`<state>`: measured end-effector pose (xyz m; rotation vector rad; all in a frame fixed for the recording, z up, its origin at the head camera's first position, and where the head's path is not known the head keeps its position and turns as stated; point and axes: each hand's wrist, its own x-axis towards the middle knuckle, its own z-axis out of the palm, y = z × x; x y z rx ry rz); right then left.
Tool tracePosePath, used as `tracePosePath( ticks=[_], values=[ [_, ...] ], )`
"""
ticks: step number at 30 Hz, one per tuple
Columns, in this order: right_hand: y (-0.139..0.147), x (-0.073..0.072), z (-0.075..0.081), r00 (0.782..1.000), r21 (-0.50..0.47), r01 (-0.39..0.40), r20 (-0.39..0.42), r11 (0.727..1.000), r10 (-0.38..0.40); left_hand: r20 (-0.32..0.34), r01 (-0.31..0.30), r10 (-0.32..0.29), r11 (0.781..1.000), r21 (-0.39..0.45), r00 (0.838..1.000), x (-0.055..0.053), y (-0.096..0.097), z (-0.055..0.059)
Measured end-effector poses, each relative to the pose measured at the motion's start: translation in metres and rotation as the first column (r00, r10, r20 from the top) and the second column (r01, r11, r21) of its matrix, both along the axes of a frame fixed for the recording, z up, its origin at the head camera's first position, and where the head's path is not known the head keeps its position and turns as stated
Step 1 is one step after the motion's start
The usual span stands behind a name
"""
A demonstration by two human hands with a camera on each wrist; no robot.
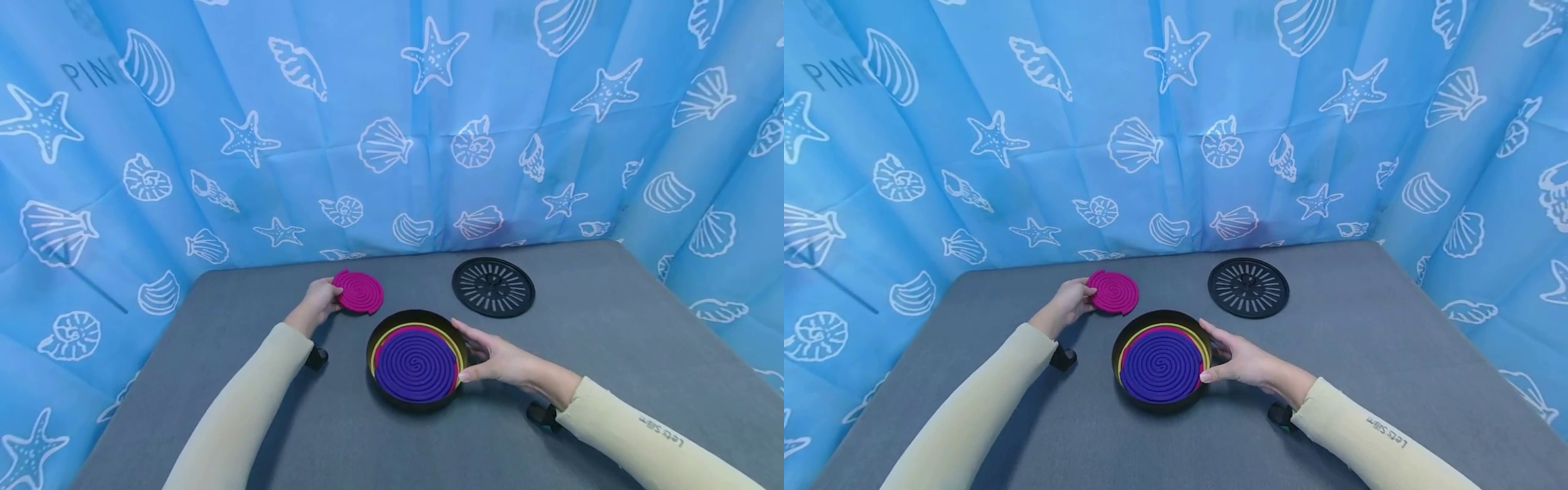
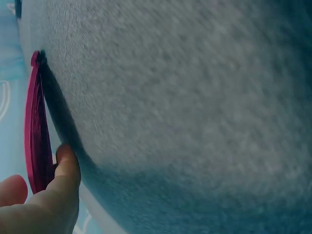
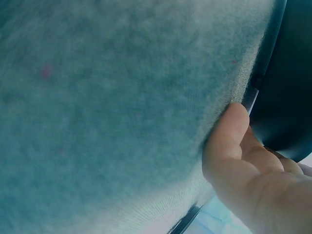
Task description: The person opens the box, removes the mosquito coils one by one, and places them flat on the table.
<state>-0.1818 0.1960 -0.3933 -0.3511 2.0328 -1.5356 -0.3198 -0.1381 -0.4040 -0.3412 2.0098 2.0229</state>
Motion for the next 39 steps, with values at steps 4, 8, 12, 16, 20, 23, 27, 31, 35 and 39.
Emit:
tracePosePath(
  ticks=[4, 8, 12, 16, 20, 23, 27, 31, 35, 39],
  values=[
    [0.0, 0.0, 0.0, 1.0, 0.0, 0.004, 0.002, 1.0, -0.004, 0.036, 0.009, -0.01, 1.0, 0.024, 0.999, -0.001, -0.004, -0.001],
    [0.0, 0.0, -0.001, 1.0, -0.004, 0.004, 0.002, 1.0, -0.004, 0.045, -0.014, 0.013, 1.0, 0.016, 0.999, 0.0, -0.009, 0.0],
    [0.001, 0.0, -0.002, 1.0, -0.006, 0.0, -0.002, 1.0, 0.0, 0.0, -0.005, 0.005, 1.0, -0.013, 1.0, 0.005, -0.014, 0.002],
    [0.002, 0.0, -0.002, 1.0, -0.011, -0.002, -0.004, 1.0, 0.002, -0.031, 0.034, -0.035, 0.999, -0.037, 0.999, 0.012, -0.021, 0.005],
    [0.002, 0.001, -0.002, 1.0, -0.009, -0.006, -0.014, 1.0, 0.006, -0.025, 0.057, -0.058, 0.998, -0.041, 0.998, 0.02, -0.028, 0.008],
    [0.002, 0.002, -0.002, 1.0, -0.005, -0.012, -0.025, 1.0, 0.012, -0.029, 0.06, -0.061, 0.997, -0.047, 0.998, 0.028, -0.033, 0.012],
    [0.0, 0.002, -0.003, 0.999, 0.001, -0.012, -0.03, 1.0, 0.012, -0.078, 0.094, -0.1, 0.993, -0.077, 0.992, 0.045, -0.034, 0.021],
    [0.0, 0.002, -0.003, 1.0, 0.001, -0.007, -0.024, 1.0, 0.007, -0.146, 0.149, -0.167, 0.98, -0.129, 0.975, 0.066, -0.027, 0.032],
    [0.0, 0.003, -0.003, 1.0, 0.006, -0.005, -0.028, 1.0, 0.005, -0.191, 0.176, -0.203, 0.973, -0.149, 0.96, 0.084, -0.017, 0.04],
    [0.0, 0.002, -0.002, 1.0, 0.012, -0.006, -0.029, 1.0, 0.007, -0.195, 0.211, -0.236, 0.967, -0.142, 0.952, 0.099, -0.007, 0.048]
  ],
)
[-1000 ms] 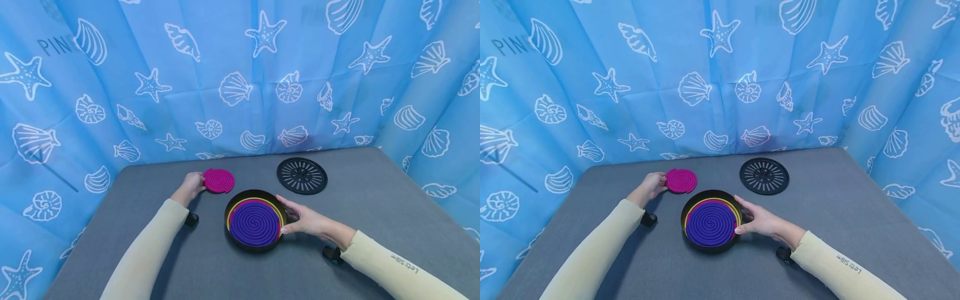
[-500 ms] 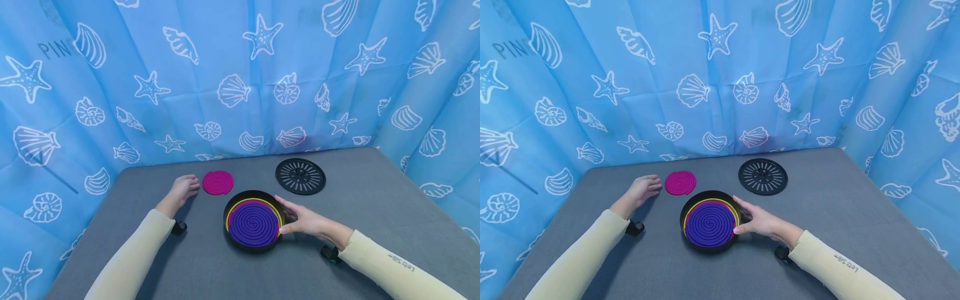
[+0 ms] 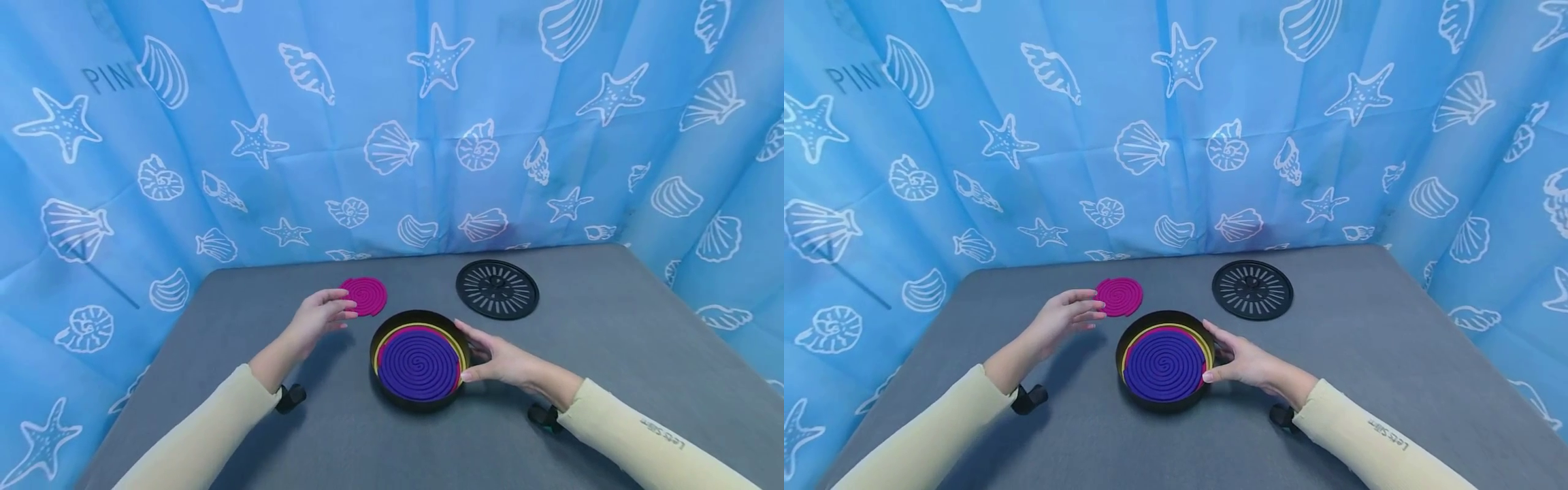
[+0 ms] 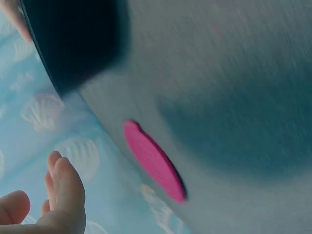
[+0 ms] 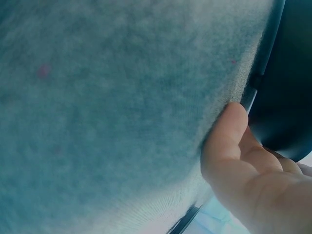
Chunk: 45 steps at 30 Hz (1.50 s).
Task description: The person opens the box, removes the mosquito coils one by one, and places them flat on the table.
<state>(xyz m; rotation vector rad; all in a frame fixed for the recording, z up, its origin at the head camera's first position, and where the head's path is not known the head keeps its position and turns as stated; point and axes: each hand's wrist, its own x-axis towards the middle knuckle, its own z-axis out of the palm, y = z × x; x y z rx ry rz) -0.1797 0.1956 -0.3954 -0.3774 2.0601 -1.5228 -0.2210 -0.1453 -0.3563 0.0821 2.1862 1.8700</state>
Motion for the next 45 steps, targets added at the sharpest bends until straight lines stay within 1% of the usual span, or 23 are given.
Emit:
tracePosePath(
  ticks=[3, 7, 10, 13, 16, 19, 22, 26, 29, 32, 38, 40, 45],
  values=[
    [0.0, 0.0, 0.0, 1.0, 0.002, 0.001, 0.0, 1.0, -0.001, 0.014, 0.047, -0.047, 0.999, 0.005, 0.999, 0.009, 0.011, 0.004],
    [0.0, 0.0, 0.0, 1.0, 0.002, -0.004, -0.005, 1.0, 0.004, 0.002, 0.116, -0.116, 0.993, 0.003, 0.993, 0.021, 0.026, 0.007],
    [0.0, -0.001, 0.0, 1.0, 0.001, -0.004, -0.004, 1.0, 0.004, -0.017, 0.155, -0.155, 0.988, -0.018, 0.988, 0.029, 0.036, 0.005],
    [0.0, -0.001, -0.001, 1.0, -0.002, -0.007, 0.0, 1.0, 0.007, -0.033, 0.183, -0.184, 0.983, -0.035, 0.982, 0.033, 0.046, 0.0],
    [0.002, -0.002, -0.001, 1.0, -0.006, -0.012, -0.002, 1.0, 0.012, -0.057, 0.205, -0.207, 0.978, -0.041, 0.977, 0.031, 0.054, -0.009],
    [0.003, -0.002, -0.001, 1.0, -0.009, -0.012, -0.003, 1.0, 0.012, -0.078, 0.214, -0.218, 0.975, -0.06, 0.973, 0.026, 0.062, -0.017],
    [0.003, -0.001, -0.001, 1.0, -0.009, -0.006, 0.0, 1.0, 0.006, -0.093, 0.213, -0.224, 0.971, -0.109, 0.97, 0.02, 0.069, -0.023],
    [0.002, 0.0, -0.001, 1.0, -0.008, -0.005, -0.006, 1.0, 0.005, -0.112, 0.199, -0.222, 0.962, -0.186, 0.969, 0.015, 0.077, -0.028],
    [0.002, 0.001, -0.001, 1.0, -0.006, -0.007, -0.014, 1.0, 0.007, -0.111, 0.197, -0.227, 0.952, -0.233, 0.967, 0.012, 0.082, -0.029],
    [0.002, 0.0, -0.002, 1.0, -0.007, -0.003, -0.013, 1.0, 0.003, -0.089, 0.203, -0.233, 0.945, -0.257, 0.968, 0.01, 0.085, -0.028],
    [0.002, 0.0, -0.002, 1.0, -0.006, -0.004, -0.008, 1.0, 0.004, -0.055, 0.194, -0.211, 0.955, -0.223, 0.976, 0.008, 0.087, -0.024],
    [0.002, 0.0, -0.002, 1.0, -0.008, -0.007, -0.006, 1.0, 0.007, -0.06, 0.187, -0.205, 0.958, -0.218, 0.977, 0.008, 0.087, -0.023],
    [0.002, 0.0, -0.003, 1.0, -0.013, -0.008, -0.003, 1.0, 0.008, -0.096, 0.167, -0.19, 0.965, -0.201, 0.977, 0.008, 0.088, -0.019]
  ],
)
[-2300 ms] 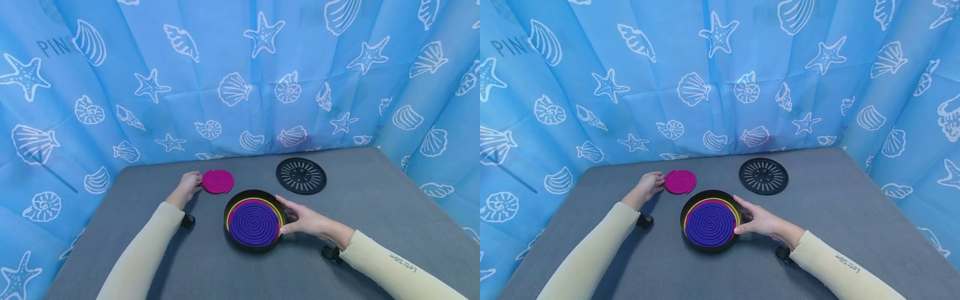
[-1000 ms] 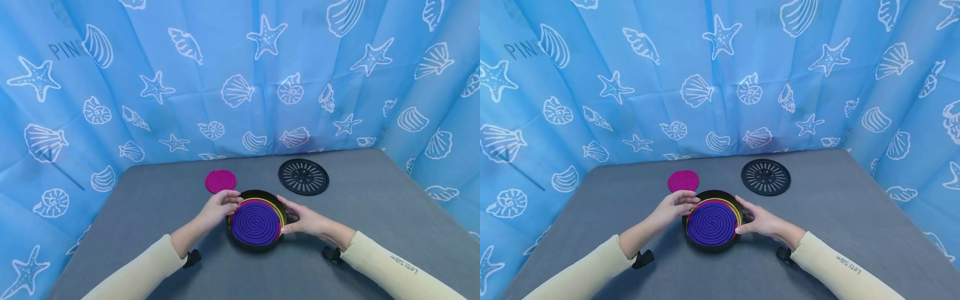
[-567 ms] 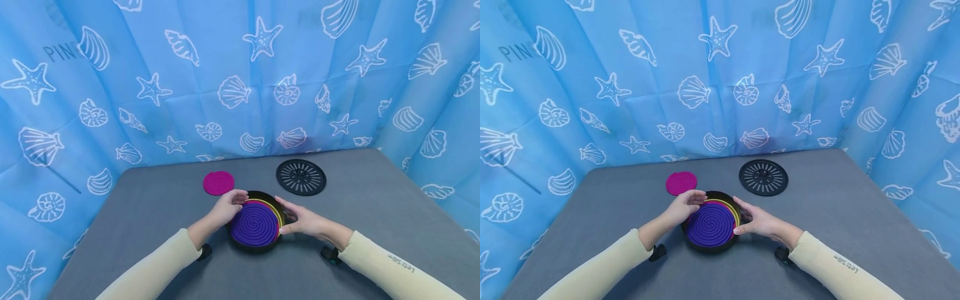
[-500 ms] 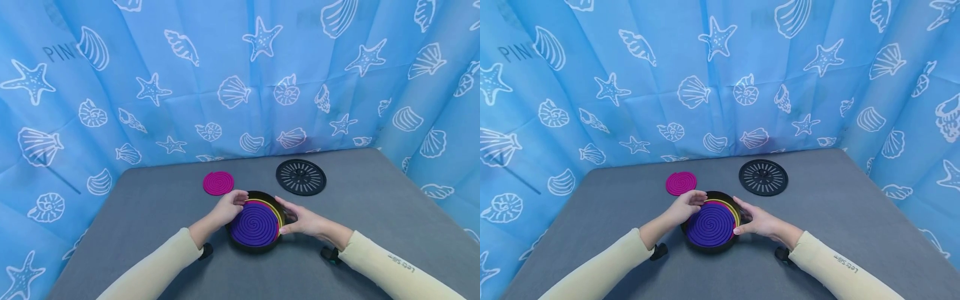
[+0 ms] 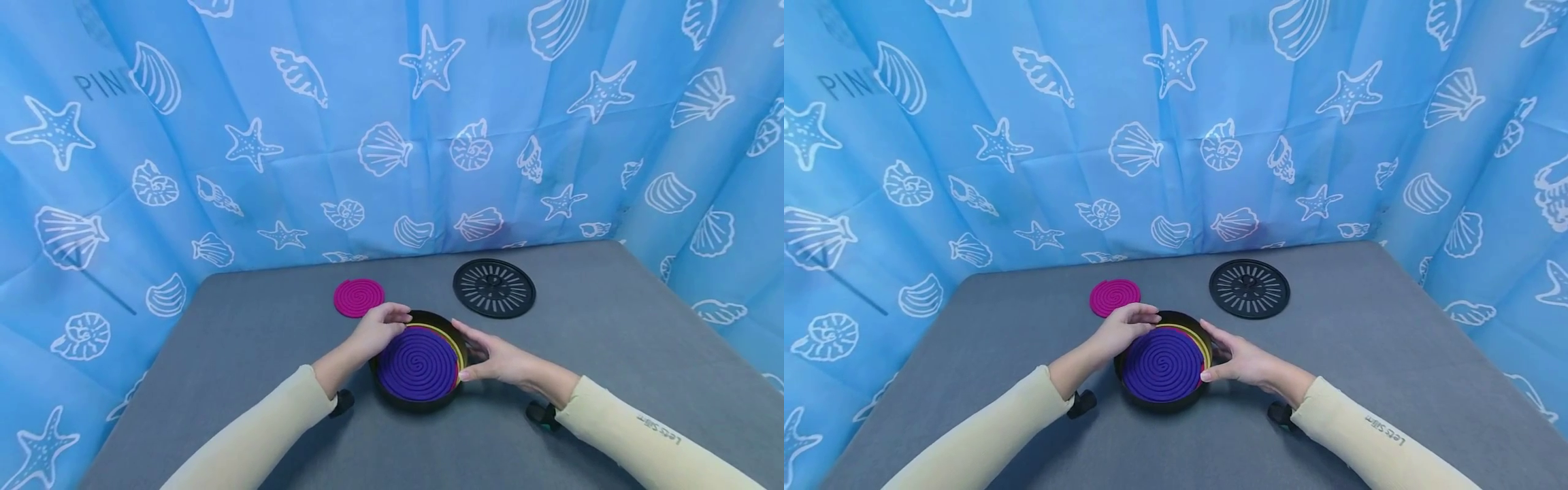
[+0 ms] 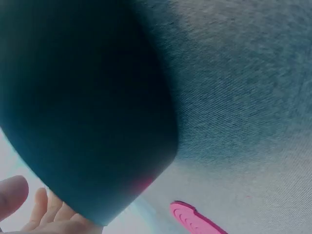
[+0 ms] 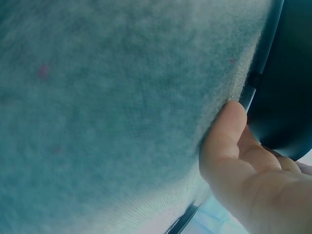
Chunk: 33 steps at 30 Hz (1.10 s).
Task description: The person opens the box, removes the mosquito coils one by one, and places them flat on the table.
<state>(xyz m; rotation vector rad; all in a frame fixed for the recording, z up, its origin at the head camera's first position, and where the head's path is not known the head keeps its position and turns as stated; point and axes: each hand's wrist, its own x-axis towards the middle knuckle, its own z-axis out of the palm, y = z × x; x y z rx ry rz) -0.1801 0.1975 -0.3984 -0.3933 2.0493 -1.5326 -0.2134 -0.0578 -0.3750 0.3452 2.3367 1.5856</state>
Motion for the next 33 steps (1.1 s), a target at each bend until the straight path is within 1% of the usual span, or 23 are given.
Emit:
tracePosePath(
  ticks=[2, 4, 7, 9, 11, 13, 15, 19, 24, 27, 30, 33],
  values=[
    [0.0, 0.0, 0.0, 1.0, 0.002, -0.001, -0.003, 1.0, 0.001, 0.013, -0.008, 0.008, 0.999, 0.038, 1.0, -0.001, 0.0, 0.002],
    [0.001, 0.0, 0.0, 1.0, 0.001, -0.002, -0.005, 1.0, 0.002, 0.05, -0.025, 0.021, 0.996, 0.091, 0.999, -0.001, 0.001, 0.004],
    [0.001, 0.001, 0.001, 1.0, 0.001, -0.003, -0.012, 1.0, 0.003, 0.11, -0.067, 0.051, 0.986, 0.15, 0.993, -0.002, 0.001, 0.007],
    [0.001, 0.001, 0.001, 1.0, 0.0, -0.005, -0.016, 1.0, 0.005, 0.14, -0.089, 0.065, 0.982, 0.169, 0.988, -0.002, 0.001, 0.007],
    [0.001, 0.001, 0.001, 1.0, 0.0, -0.007, -0.019, 1.0, 0.007, 0.16, -0.092, 0.065, 0.982, 0.164, 0.985, -0.003, 0.0, 0.007],
    [0.001, 0.0, 0.001, 1.0, -0.002, -0.009, -0.017, 1.0, 0.009, 0.204, -0.083, 0.048, 0.982, 0.168, 0.978, -0.004, -0.001, 0.007],
    [0.001, 0.0, 0.001, 1.0, -0.002, -0.007, -0.011, 1.0, 0.007, 0.254, -0.07, 0.026, 0.984, 0.164, 0.967, -0.005, -0.003, 0.008],
    [0.0, 0.0, 0.001, 1.0, 0.003, -0.004, -0.006, 1.0, 0.004, 0.325, -0.048, -0.008, 0.985, 0.164, 0.946, -0.006, -0.007, 0.007],
    [-0.001, 0.001, 0.001, 1.0, 0.009, -0.002, -0.009, 1.0, 0.003, 0.369, -0.018, -0.054, 0.982, 0.188, 0.928, -0.006, -0.013, 0.003],
    [-0.001, 0.0, 0.001, 1.0, 0.011, 0.001, -0.004, 1.0, -0.001, 0.401, -0.011, -0.085, 0.973, 0.231, 0.912, -0.005, -0.015, 0.002],
    [0.0, 0.0, 0.001, 1.0, 0.01, 0.001, 0.0, 1.0, -0.001, 0.418, -0.002, -0.117, 0.962, 0.273, 0.901, -0.004, -0.016, 0.002],
    [0.0, 0.0, 0.001, 1.0, 0.007, 0.0, 0.002, 1.0, 0.0, 0.431, 0.0, -0.131, 0.957, 0.289, 0.893, -0.003, -0.016, 0.002]
  ],
)
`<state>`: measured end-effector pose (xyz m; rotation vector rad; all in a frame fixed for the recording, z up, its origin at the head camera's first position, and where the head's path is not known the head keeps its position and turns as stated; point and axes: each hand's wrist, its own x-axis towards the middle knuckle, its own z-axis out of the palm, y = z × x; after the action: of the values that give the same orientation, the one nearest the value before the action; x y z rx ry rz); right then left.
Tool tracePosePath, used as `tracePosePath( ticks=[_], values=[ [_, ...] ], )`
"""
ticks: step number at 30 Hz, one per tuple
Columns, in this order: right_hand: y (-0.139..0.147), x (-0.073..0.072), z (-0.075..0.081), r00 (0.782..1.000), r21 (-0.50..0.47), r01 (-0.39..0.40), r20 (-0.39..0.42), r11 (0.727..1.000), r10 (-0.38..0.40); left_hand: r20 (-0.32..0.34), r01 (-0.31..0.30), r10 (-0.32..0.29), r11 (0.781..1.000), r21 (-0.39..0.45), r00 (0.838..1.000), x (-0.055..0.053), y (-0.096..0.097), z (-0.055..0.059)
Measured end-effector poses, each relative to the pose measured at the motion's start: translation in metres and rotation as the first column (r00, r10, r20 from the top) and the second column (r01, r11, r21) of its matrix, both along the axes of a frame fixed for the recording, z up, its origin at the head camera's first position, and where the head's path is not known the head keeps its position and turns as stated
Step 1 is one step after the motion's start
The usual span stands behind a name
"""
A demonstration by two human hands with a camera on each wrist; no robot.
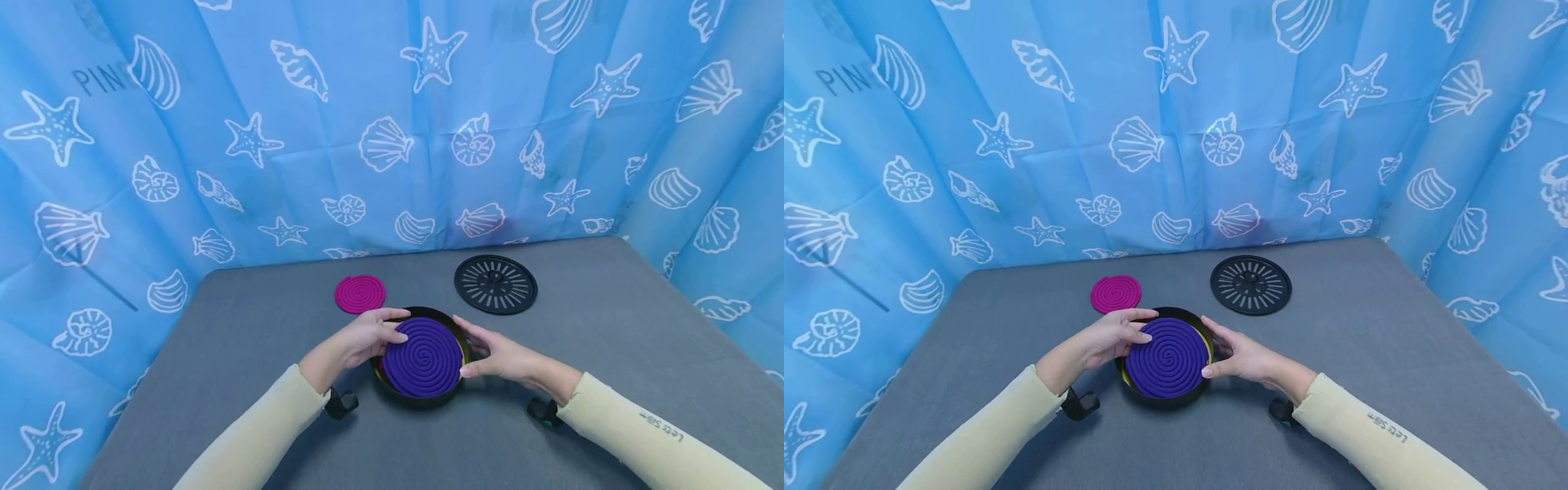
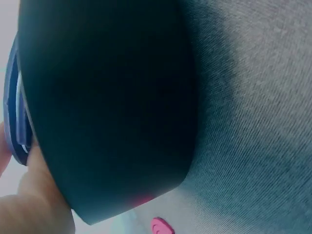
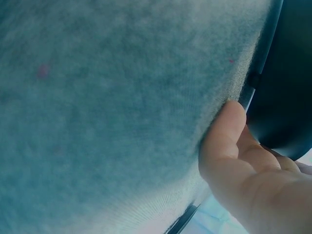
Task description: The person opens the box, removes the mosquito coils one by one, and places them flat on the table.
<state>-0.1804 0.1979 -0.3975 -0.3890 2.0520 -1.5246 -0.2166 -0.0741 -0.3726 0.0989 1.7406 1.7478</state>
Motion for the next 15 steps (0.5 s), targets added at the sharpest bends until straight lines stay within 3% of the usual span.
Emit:
tracePosePath(
  ticks=[8, 15],
  values=[
    [0.0009, 0.0, 0.0009, 1.0, -0.006, -0.008, -0.001, 1.0, 0.008, 0.035, -0.018, 0.018, 1.0, 0.009, 0.999, 0.0024, 0.0004, -0.0019],
    [0.0, -0.0006, -0.0002, 1.0, 0.0, -0.005, -0.002, 1.0, 0.005, 0.023, 0.041, -0.041, 0.999, -0.002, 0.999, 0.0077, 0.0035, -0.0023]
  ],
)
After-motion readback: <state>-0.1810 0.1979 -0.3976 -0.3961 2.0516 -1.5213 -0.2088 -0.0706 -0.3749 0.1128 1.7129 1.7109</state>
